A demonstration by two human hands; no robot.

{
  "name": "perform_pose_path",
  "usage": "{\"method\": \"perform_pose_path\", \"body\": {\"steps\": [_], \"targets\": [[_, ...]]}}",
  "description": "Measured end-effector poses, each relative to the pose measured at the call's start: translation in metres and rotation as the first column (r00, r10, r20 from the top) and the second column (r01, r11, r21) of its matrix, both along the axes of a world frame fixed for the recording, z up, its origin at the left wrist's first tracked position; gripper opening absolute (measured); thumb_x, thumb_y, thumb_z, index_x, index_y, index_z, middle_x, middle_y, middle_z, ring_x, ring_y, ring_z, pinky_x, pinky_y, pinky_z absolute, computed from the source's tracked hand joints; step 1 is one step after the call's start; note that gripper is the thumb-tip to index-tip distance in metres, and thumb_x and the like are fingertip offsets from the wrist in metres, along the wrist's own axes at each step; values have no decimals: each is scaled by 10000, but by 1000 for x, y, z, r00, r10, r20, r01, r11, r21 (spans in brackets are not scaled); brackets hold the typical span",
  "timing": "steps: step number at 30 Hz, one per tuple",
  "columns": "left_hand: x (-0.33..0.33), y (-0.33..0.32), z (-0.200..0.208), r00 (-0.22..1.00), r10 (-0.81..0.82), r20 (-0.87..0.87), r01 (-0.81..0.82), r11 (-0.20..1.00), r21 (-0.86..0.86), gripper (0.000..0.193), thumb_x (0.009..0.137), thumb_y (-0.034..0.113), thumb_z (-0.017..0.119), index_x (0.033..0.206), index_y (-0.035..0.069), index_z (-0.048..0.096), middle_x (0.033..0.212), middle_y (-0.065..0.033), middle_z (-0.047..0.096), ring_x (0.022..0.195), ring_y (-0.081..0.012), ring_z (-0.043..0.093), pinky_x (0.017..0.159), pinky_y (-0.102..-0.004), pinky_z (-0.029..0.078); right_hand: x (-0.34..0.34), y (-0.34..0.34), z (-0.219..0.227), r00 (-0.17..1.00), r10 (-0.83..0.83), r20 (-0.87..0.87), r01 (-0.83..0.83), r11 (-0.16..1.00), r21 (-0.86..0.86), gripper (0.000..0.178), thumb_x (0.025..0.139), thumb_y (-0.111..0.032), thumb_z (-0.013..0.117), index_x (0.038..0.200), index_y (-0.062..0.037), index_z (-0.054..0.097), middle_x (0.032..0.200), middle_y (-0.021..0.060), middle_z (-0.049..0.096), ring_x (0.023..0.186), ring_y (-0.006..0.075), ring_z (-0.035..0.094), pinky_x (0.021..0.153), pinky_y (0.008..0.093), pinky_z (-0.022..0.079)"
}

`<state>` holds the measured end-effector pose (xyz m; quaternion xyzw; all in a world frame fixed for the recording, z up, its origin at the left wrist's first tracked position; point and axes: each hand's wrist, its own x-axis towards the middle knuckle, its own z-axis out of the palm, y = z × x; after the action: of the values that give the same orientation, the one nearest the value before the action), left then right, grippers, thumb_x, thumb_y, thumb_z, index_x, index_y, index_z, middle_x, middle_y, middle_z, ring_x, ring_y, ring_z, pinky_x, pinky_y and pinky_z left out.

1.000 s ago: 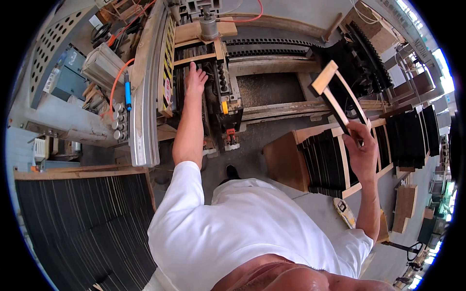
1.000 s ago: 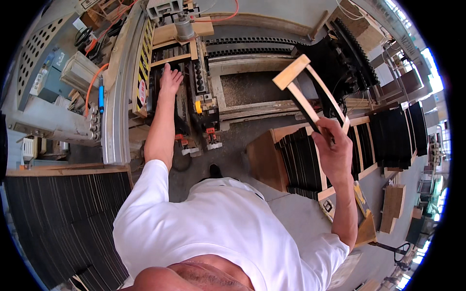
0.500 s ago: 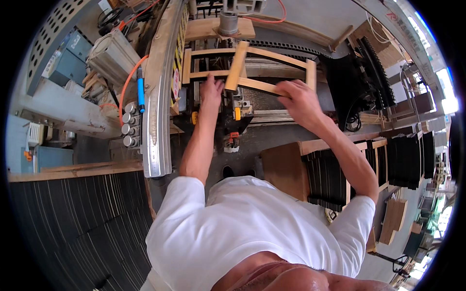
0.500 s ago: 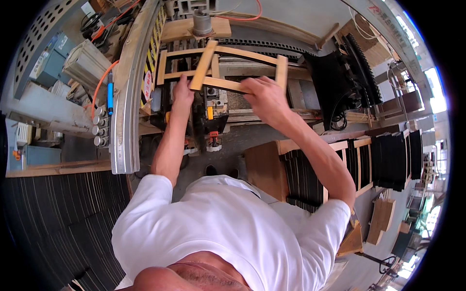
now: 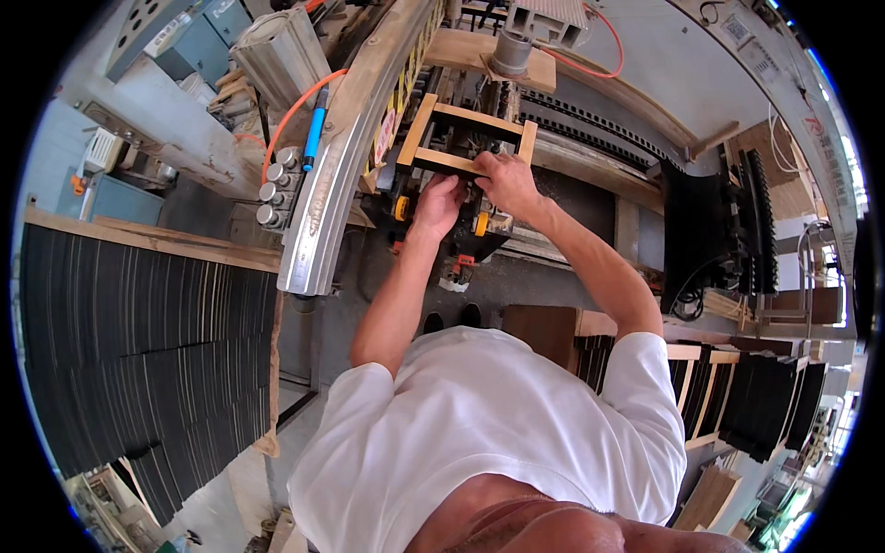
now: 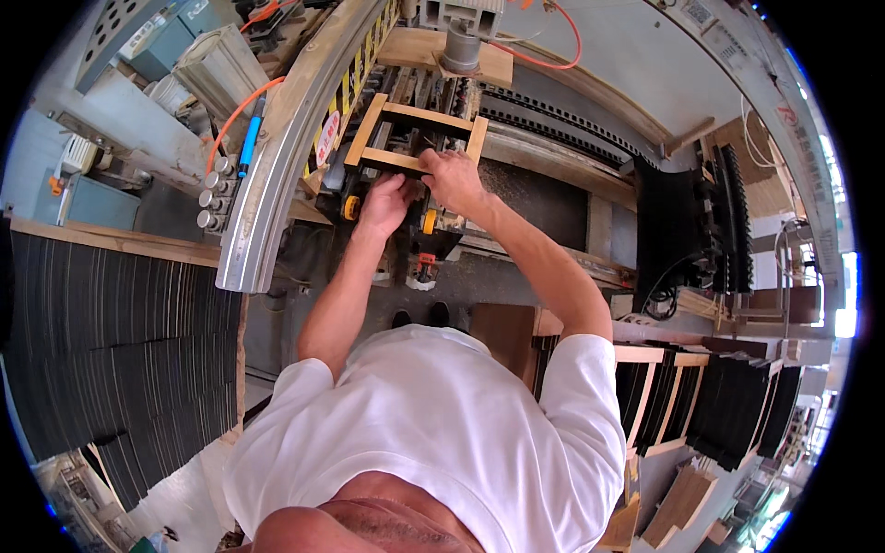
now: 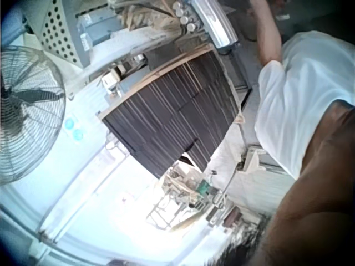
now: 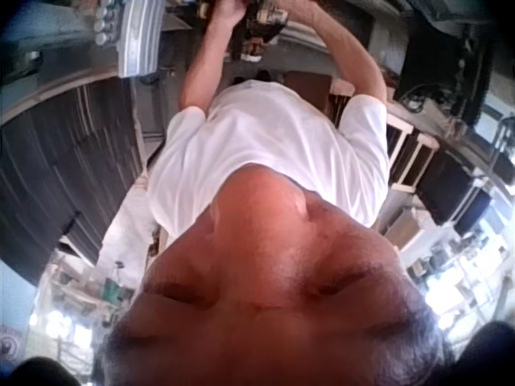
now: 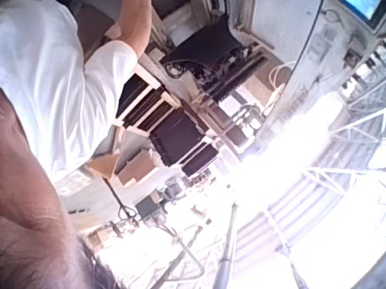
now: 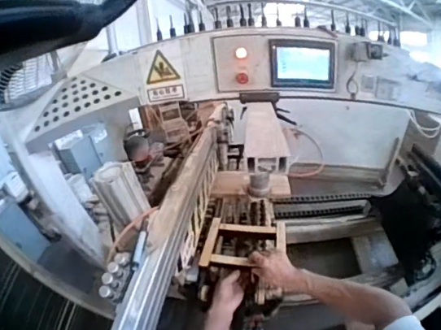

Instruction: The person repeatedly picks up small rectangular wooden frames from a stack, places them into a machine, and removes them after a brief cycle. The frames are handled one at a time and returned to the stack.

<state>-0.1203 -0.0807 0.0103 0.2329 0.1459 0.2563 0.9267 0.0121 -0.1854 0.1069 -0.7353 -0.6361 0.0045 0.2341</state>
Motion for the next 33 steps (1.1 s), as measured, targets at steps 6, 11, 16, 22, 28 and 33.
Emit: {"method": "perform_pose_path", "body": {"steps": [6, 11, 16, 22, 28, 33], "targets": [[-15, -23, 9, 969, 178, -173, -176, 984, 25, 386, 977, 128, 538, 1349, 62, 460, 1323, -78, 553, 1168, -203, 534, 1029, -367, 384, 44, 32, -5, 999, 29, -32, -26, 996, 91, 225, 741, -66, 676, 935, -60, 563, 848, 158, 654, 903, 369, 621, 787, 459, 479], [-94, -81, 27, 943, 223, -248, -217, 975, 50, 384, 986, 100, 507, 1356, 24, 437, 1334, -123, 535, 1258, -229, 498, 1058, -372, 384, 80, 79, -26, 999, -4, -43, 7, 997, 78, 246, 732, -71, 660, 960, -65, 568, 885, 157, 671, 907, 373, 622, 796, 467, 452], [-163, -135, 48, 905, 302, -301, -289, 953, 88, 383, 977, 84, 520, 1343, 10, 437, 1319, -133, 538, 1277, -241, 488, 1093, -395, 366, 93, 107, -40, 998, 7, -64, -1, 996, 84, 255, 727, -51, 595, 982, -65, 594, 897, 165, 677, 925, 372, 622, 812, 466, 458], [-204, -150, 45, 884, 322, -339, -297, 947, 125, 373, 963, 67, 544, 1324, 12, 468, 1280, -133, 566, 1241, -241, 518, 1087, -399, 375, 96, 116, -40, 994, 3, -111, 3, 999, 54, 227, 721, -40, 588, 946, -50, 614, 883, 201, 678, 902, 384, 639, 785, 466, 498], [-232, -133, 37, 864, 268, -427, -223, 963, 155, 394, 960, 63, 549, 1339, -4, 463, 1281, -132, 567, 1226, -235, 528, 1091, -383, 374, 104, 128, -39, 982, -93, -167, 102, 994, 46, 212, 723, -58, 616, 932, -70, 642, 886, 168, 690, 896, 363, 652, 775, 452, 515], [-259, -116, 26, 847, 242, -474, -221, 970, 101, 366, 963, 53, 540, 1317, -14, 477, 1255, -126, 579, 1211, -241, 539, 1084, -374, 386, 111, 131, -40, 978, -86, -191, 95, 995, 35, 190, 729, -83, 640, 916, -98, 667, 914, 136, 694, 904, 349, 652, 788, 435, 519]]}}
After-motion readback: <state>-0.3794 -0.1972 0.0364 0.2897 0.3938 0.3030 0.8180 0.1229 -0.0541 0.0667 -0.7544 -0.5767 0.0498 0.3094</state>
